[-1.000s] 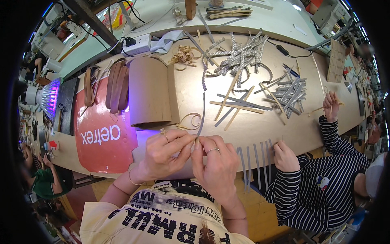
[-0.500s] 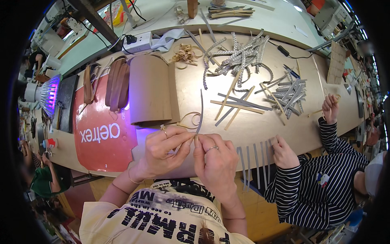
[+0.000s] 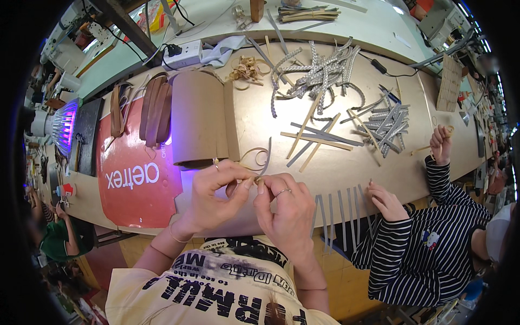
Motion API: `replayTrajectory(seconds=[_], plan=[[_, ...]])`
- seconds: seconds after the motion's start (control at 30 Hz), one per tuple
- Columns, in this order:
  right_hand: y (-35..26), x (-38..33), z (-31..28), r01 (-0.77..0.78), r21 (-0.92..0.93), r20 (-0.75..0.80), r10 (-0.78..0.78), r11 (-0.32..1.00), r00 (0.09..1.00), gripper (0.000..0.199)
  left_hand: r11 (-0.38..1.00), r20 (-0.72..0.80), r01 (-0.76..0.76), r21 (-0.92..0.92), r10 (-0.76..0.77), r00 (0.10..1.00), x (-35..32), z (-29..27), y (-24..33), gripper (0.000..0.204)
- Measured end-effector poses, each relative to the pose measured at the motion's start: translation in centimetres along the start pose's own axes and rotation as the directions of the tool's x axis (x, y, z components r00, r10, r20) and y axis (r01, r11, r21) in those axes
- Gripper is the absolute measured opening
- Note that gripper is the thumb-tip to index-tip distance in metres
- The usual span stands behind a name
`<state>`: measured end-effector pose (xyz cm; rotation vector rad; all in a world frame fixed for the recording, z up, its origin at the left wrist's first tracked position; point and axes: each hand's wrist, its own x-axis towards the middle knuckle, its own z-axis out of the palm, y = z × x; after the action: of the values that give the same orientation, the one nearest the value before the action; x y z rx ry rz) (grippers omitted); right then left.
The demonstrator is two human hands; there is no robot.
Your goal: The person gathers thin strips of material from a table, separates them, and bends them into curved shapes. They place the formed pieces on the table and continue handling additional strips. Another person works nearby at the same table.
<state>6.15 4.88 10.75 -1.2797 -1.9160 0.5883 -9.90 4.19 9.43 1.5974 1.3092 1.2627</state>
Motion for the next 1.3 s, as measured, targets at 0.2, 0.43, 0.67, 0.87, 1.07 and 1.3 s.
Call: replayTrajectory(seconds=[0.2, 0.43, 0.67, 0.87, 1.07, 1.3], plan=[[1.7, -1.4, -0.1, -0.166, 0.215, 0.173, 0.13, 0.962, 0.976, 0.002, 0.894, -0.215, 0.18, -0.41, -0.287, 0.934, 1.2, -4.7, -1.2, 0.012], [4.6, -4.6, 3.3, -0.096, -0.258, 0.455, 0.209, 0.961, 0.865, 0.018, 0.716, -0.344, 0.007, -0.698, -0.344, 0.874, 1.6, -11.5, -1.2, 0.02], [4.4, -6.4, 4.5, -0.054, -0.448, 0.481, 0.292, 0.892, 0.827, 0.022, 0.453, -0.441, -0.32, -0.832, -0.192, 0.877, 1.1, -13.8, 0.9, 0.03], [3.4, -5.6, 4.8, -0.014, -0.406, 0.525, 0.246, 0.914, 0.815, 0.028, 0.588, -0.476, -0.525, -0.615, 0.255, 0.842, 0.2, -11.9, 4.7, 0.029], [-0.4, -5.1, -2.9, -0.056, -0.106, 0.433, 0.097, 0.993, 0.896, 0.025, 0.95, 0.019, -0.303, 0.069, 0.303, 0.953, 0.3, -5.7, 3.0, 0.01], [-1.3, -4.4, -8.1, 0.034, 0.263, -0.046, -0.023, 0.964, 0.999, 0.022, 0.959, 0.556, -0.265, -0.1, 0.275, 0.785, -0.3, -2.4, 3.9, 0.034]])
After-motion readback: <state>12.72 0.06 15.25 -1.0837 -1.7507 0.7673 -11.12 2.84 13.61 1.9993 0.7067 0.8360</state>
